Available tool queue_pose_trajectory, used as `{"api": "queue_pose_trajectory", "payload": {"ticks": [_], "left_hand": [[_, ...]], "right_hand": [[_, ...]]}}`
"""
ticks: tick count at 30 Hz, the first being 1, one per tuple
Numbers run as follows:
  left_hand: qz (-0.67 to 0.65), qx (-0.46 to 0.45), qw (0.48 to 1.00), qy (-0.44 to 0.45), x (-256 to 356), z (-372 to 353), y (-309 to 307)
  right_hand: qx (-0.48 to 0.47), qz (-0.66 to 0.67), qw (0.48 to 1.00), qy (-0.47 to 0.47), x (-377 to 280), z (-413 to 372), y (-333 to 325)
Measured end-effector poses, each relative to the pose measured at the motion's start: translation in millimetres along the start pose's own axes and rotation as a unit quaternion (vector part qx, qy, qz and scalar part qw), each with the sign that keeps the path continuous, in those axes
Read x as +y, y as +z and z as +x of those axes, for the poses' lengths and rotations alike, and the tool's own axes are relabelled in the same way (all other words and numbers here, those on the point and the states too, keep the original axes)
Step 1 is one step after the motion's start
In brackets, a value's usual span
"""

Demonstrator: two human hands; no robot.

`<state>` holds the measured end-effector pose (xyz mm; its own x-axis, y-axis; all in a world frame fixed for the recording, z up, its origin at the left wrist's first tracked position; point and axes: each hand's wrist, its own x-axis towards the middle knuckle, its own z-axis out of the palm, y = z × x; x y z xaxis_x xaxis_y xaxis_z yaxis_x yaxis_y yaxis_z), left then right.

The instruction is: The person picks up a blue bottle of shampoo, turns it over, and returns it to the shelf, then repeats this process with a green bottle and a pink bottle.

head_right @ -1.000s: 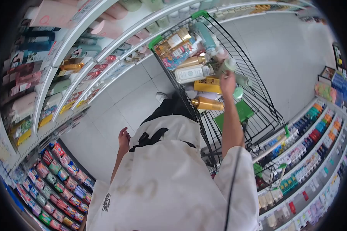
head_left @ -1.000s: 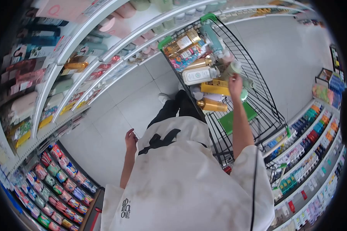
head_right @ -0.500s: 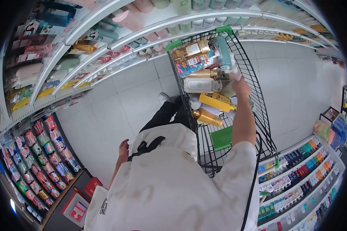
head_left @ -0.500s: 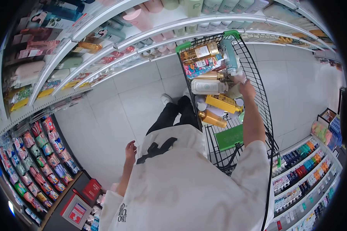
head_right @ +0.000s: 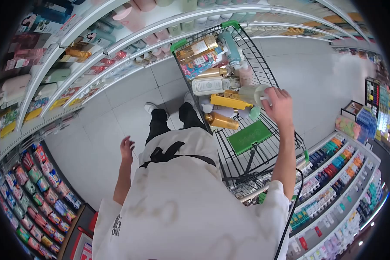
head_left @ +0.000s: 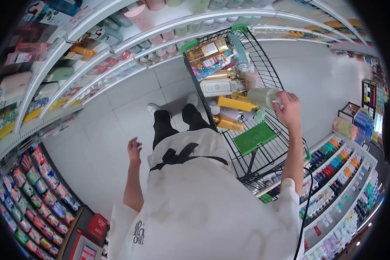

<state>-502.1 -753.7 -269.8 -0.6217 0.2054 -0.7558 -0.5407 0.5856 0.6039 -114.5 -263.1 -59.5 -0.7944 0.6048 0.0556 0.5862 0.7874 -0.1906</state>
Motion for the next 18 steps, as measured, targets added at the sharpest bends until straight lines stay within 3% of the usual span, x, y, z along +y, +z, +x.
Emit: {"api": "queue_pose_trajectory", "payload": {"ticks": [6,8,10,12,15,18], "left_hand": [[0.003,-0.263,0.945,0.194,158.8,17.6,123.8],[-0.058,-0.351,0.915,0.19,208.3,-17.5,165.8],[-0.154,-0.503,0.835,0.161,248.6,-59.8,196.7],[-0.179,-0.596,0.774,0.113,264.7,-94.1,214.6],[-0.168,-0.652,0.733,0.092,276.2,-120.9,214.9],[-0.098,-0.674,0.731,0.045,261.4,-116.2,212.6]], "right_hand": [[0.109,0.031,0.985,-0.13,-89.3,35.4,-105.2],[0.137,0.062,0.976,-0.159,-109.3,45.2,-116.2],[0.167,0.11,0.96,-0.194,-123.6,55.0,-122.0],[0.177,0.147,0.948,-0.219,-138.7,66.8,-124.2],[0.183,0.223,0.926,-0.244,-154.5,87.2,-124.8],[0.162,0.287,0.915,-0.232,-158.7,106.3,-115.2]]}}
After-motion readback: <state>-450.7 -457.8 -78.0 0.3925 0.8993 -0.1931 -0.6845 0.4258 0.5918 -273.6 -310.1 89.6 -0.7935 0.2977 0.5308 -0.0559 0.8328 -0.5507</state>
